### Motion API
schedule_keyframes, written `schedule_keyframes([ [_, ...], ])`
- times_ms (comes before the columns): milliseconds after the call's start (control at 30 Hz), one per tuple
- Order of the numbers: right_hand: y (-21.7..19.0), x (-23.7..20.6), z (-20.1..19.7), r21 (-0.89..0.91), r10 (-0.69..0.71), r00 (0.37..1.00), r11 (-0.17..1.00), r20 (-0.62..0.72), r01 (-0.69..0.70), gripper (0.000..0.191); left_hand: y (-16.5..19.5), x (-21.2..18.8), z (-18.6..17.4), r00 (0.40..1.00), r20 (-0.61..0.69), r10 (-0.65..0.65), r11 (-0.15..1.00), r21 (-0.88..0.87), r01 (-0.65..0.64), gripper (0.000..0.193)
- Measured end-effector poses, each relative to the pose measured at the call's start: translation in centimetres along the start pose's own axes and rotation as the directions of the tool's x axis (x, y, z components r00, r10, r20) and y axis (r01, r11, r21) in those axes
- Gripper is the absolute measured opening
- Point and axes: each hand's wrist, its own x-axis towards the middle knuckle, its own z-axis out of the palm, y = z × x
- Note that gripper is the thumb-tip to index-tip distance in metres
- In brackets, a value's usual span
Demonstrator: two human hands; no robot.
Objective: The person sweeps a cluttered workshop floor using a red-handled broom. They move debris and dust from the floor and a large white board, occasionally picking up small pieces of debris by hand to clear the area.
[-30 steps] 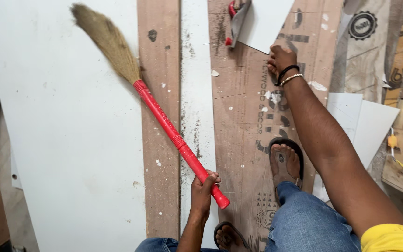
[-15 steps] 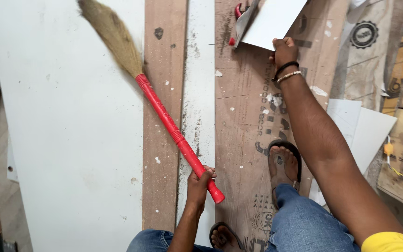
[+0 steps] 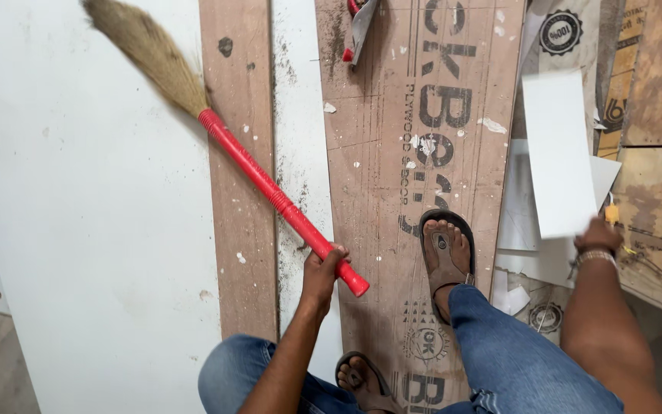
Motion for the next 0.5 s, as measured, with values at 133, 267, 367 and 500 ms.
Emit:
schedule_keyframes([
  [133,3.1,-3.2,4.1,0.685,0.433,0.898,0.633,0.072,-0.36,0.082,-0.1,0.6,0.9,1.0,0.008,0.002,0.999,-0.052,-0.001,0.02],
  [267,0.3,-2.5,2.2,0.724,0.271,0.913,0.689,-0.303,0.036,0.049,0.0,0.9,1.4,1.0,0.001,-0.013,0.999,-0.036,0.013,0.023],
  [367,-6.4,-0.1,-3.5,0.729,0.01,0.852,0.523,-0.524,0.442,0.019,0.1,1.1,0.8,1.0,0.01,-0.025,0.999,0.038,0.025,0.025],
  [500,-19.3,0.0,-12.9,0.613,-0.37,0.668,0.271,-0.645,0.742,0.025,-0.1,0.8,-0.6,1.0,-0.028,0.013,0.998,0.057,-0.011,0.026],
])
